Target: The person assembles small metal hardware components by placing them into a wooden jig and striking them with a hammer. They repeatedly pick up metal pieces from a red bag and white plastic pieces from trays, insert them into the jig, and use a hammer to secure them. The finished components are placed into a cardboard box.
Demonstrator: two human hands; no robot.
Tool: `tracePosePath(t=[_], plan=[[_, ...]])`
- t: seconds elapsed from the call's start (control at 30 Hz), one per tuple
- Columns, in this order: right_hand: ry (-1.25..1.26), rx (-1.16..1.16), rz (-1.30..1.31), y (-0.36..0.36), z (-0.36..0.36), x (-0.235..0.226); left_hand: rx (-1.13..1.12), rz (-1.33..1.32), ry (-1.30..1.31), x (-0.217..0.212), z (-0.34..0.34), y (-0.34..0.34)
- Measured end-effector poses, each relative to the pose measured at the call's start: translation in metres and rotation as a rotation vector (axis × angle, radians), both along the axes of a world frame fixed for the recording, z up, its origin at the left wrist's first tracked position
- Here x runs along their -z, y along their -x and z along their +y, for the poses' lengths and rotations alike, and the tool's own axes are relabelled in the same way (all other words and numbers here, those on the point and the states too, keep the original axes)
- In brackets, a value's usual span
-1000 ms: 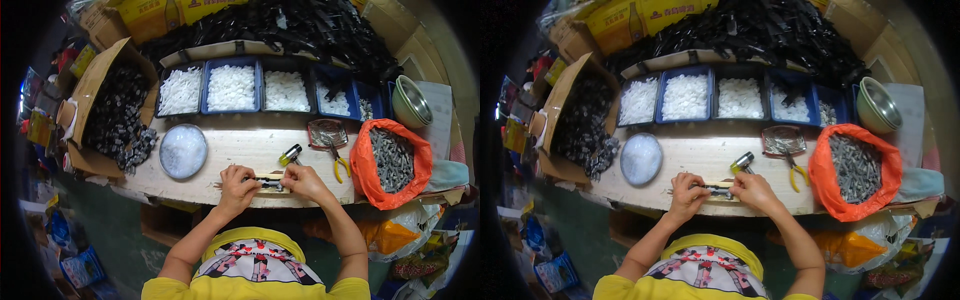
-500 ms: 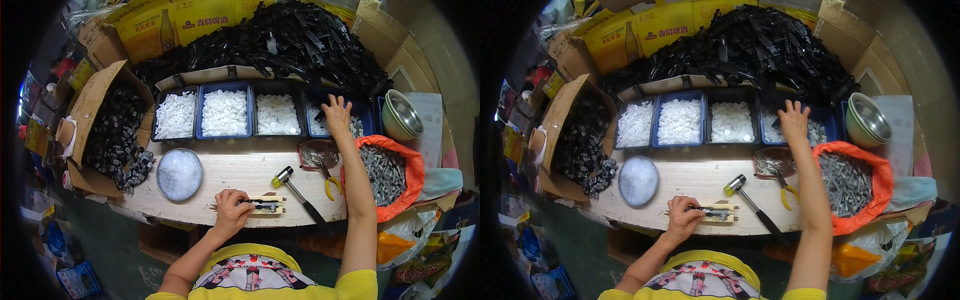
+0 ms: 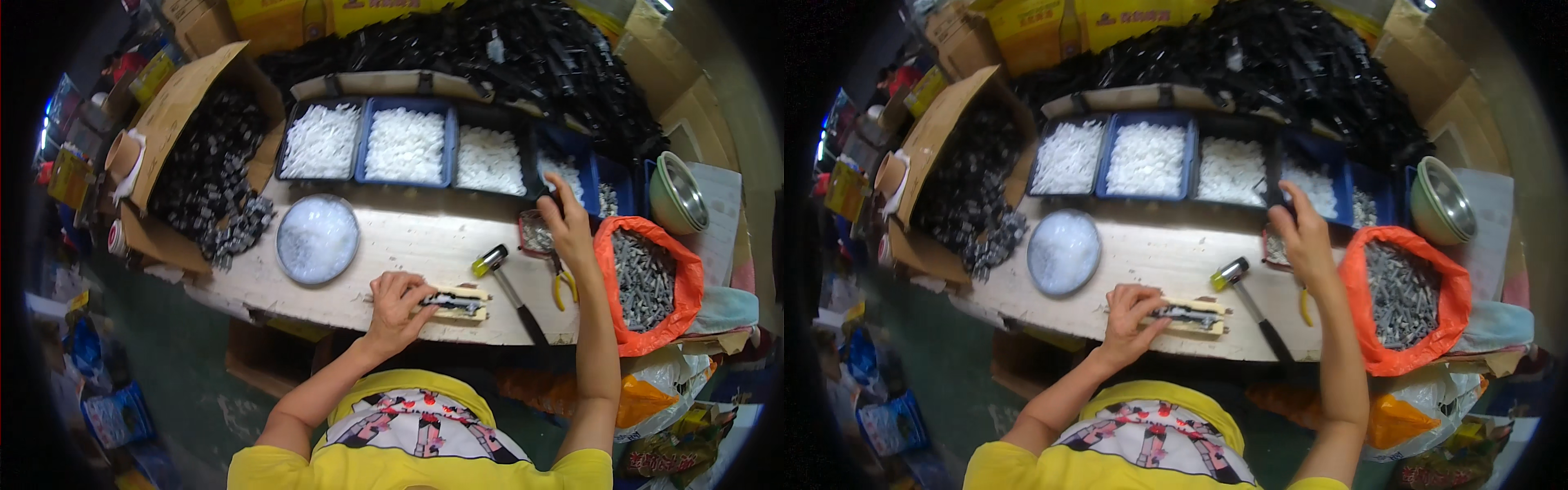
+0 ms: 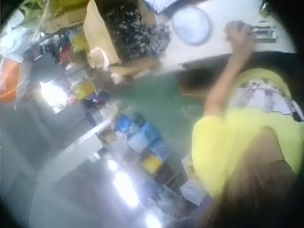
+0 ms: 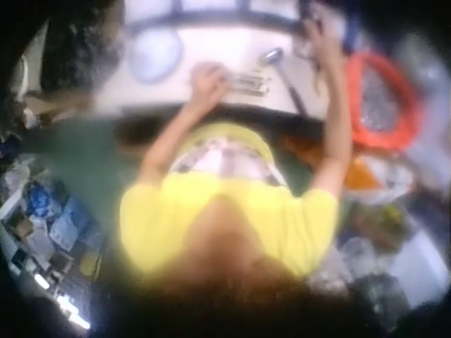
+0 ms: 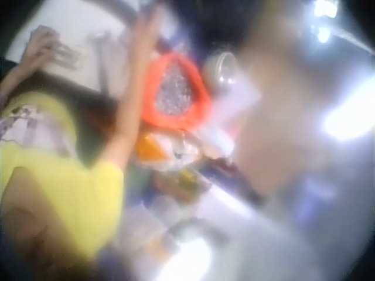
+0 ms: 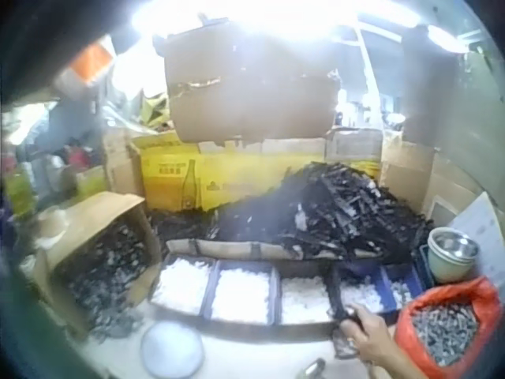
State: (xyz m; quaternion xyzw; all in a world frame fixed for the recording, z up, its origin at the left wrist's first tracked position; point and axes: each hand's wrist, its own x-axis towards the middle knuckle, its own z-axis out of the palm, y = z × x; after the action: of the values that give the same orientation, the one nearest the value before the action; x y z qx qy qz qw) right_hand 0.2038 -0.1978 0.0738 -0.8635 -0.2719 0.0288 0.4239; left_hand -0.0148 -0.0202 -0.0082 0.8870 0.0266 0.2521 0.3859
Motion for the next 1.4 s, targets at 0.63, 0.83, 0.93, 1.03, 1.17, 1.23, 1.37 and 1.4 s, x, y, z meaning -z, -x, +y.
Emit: tracePosePath(t=[0.63, 0.83, 0.93, 1.03, 1.17, 1.23, 1.37, 1.4], plan=[[0.284, -0.436, -0.423, 0.142, 0.059, 0.057, -0.150, -0.006, 0.003, 0.000, 0.029, 0.036], [0.291, -0.461, -0.401, 0.139, 0.058, 0.058, -0.085, 0.034, 0.013, 0.003, 0.028, 0.029], [0.213, -0.388, -0.394, 0.132, 0.048, 0.054, 0.007, 0.043, -0.050, -0.007, 0.025, 0.022], [0.220, -0.141, -0.424, 0.114, 0.023, 0.054, 0.100, 0.075, -0.178, -0.014, 0.019, 0.014], [0.467, 0.011, -0.342, 0.094, -0.009, 0.079, 0.264, 0.215, -0.434, -0.014, 0.018, 0.007], [0.491, -0.009, -0.349, 0.094, -0.013, 0.084, 0.295, 0.236, -0.483, -0.013, 0.020, 0.006], [0.134, -0.070, -0.206, 0.096, -0.019, 0.066, 0.348, 0.265, -0.546, -0.017, 0.022, 0.001], [0.125, -0.111, -0.214, 0.106, -0.016, 0.048, 0.346, 0.274, -0.564, -0.018, 0.023, 0.003]])
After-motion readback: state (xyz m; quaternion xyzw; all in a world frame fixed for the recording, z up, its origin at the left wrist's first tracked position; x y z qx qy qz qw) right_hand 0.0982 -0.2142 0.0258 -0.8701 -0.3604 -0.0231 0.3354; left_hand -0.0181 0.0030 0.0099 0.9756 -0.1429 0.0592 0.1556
